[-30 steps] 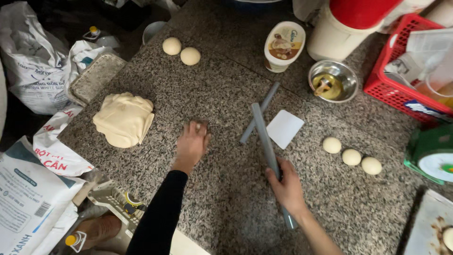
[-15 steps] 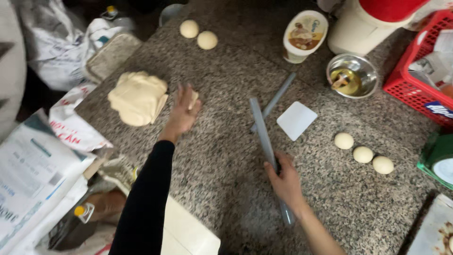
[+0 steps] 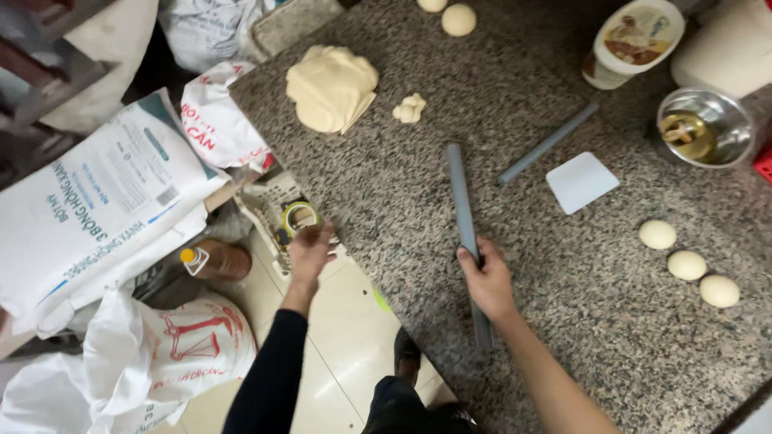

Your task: The person rolls small dough balls flat with a rolling pin, then uses a cylindrical tool to press a hole through the center, forming doughnut shapes. The finished doughnuts are placed on a baking tray, and the tray is then loaded into a rack.

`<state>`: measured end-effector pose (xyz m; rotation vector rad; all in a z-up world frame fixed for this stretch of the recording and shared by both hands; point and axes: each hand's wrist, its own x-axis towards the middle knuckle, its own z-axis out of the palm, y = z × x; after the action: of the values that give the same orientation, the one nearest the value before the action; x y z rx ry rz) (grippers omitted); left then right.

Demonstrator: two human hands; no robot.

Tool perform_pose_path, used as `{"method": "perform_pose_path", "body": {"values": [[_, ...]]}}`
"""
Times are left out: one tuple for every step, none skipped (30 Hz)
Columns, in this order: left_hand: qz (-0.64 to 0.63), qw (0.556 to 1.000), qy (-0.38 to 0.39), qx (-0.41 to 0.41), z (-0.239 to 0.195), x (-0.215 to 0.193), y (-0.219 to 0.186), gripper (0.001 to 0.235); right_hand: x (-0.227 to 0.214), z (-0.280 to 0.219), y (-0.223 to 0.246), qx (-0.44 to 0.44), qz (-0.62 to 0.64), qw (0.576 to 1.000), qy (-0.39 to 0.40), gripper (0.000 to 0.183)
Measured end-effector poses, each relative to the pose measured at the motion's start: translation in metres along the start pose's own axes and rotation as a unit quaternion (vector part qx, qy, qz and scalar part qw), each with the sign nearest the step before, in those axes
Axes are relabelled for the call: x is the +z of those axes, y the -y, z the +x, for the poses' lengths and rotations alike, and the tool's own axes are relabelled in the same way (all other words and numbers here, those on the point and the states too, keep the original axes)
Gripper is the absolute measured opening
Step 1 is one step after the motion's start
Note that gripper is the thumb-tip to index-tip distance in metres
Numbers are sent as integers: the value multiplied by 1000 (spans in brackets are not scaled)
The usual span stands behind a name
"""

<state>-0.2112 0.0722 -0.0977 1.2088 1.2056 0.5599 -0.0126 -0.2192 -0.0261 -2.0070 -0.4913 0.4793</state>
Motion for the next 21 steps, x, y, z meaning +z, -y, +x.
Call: {"method": "perform_pose_path", "body": {"values": [[-10,1000,7,-8,-1,7,-1,35,5,0,-2,-6,1,1000,-3,38],[-19,1000,15,-16,-2,13,-6,35,9,0,-5,-12,2,1000,-6,39],[1,1000,-2,-21,-4,17,-11,35,10,-2,-8,-24,-5,1000,-8,37],[21,999,-19,-25,-4,20,-17,34,12,-2,-10,-37,-12,999,-10,35],[42,998,-34,-29,-5,21,-23,33,14,-3,-12,-49,-19,999,-13,34],[54,998,-31,-21,-6,18,-28,31,15,-7,-13,-49,-24,998,-13,32],[65,997,-27,-12,-6,16,-32,30,15,-9,-12,-51,-29,998,-14,31],[76,997,-23,-3,-9,14,-34,29,14,-14,-10,-53,-35,998,-16,30],[55,998,-5,-5,-10,12,-36,26,13,-16,-7,-46,-41,998,-17,31],[33,999,13,-7,-13,9,-36,23,11,-20,-4,-39,-47,998,-18,32],[13,999,32,-9,-17,6,-34,21,9,-26,-1,-30,-52,998,-20,33],[-24,999,42,-5,-21,4,-32,21,8,-31,2,-13,-62,998,-13,33],[-62,997,53,0,-24,4,-31,21,6,-33,4,3,-71,997,-7,34],[-99,993,65,5,-28,4,-29,21,3,-36,6,20,-80,997,-1,35],[-122,990,73,5,-36,4,-26,19,0,-40,5,61,-87,994,17,37],[-145,986,81,5,-44,5,-23,18,-4,-45,2,103,-93,990,35,39],[-168,982,88,3,-55,4,-19,17,-7,-53,-2,145,-98,983,54,41],[-181,979,90,8,-67,1,-16,17,-8,-59,-8,90,-102,990,29,40],[-194,977,93,12,-78,-1,-13,17,-6,-63,-15,35,-105,994,3,39],[-207,974,95,16,-88,-3,-10,17,-6,-67,-21,-20,-108,994,-22,38],[-208,974,89,12,-98,-7,-7,17,-6,-72,-25,-21,-137,990,-25,38]]}}
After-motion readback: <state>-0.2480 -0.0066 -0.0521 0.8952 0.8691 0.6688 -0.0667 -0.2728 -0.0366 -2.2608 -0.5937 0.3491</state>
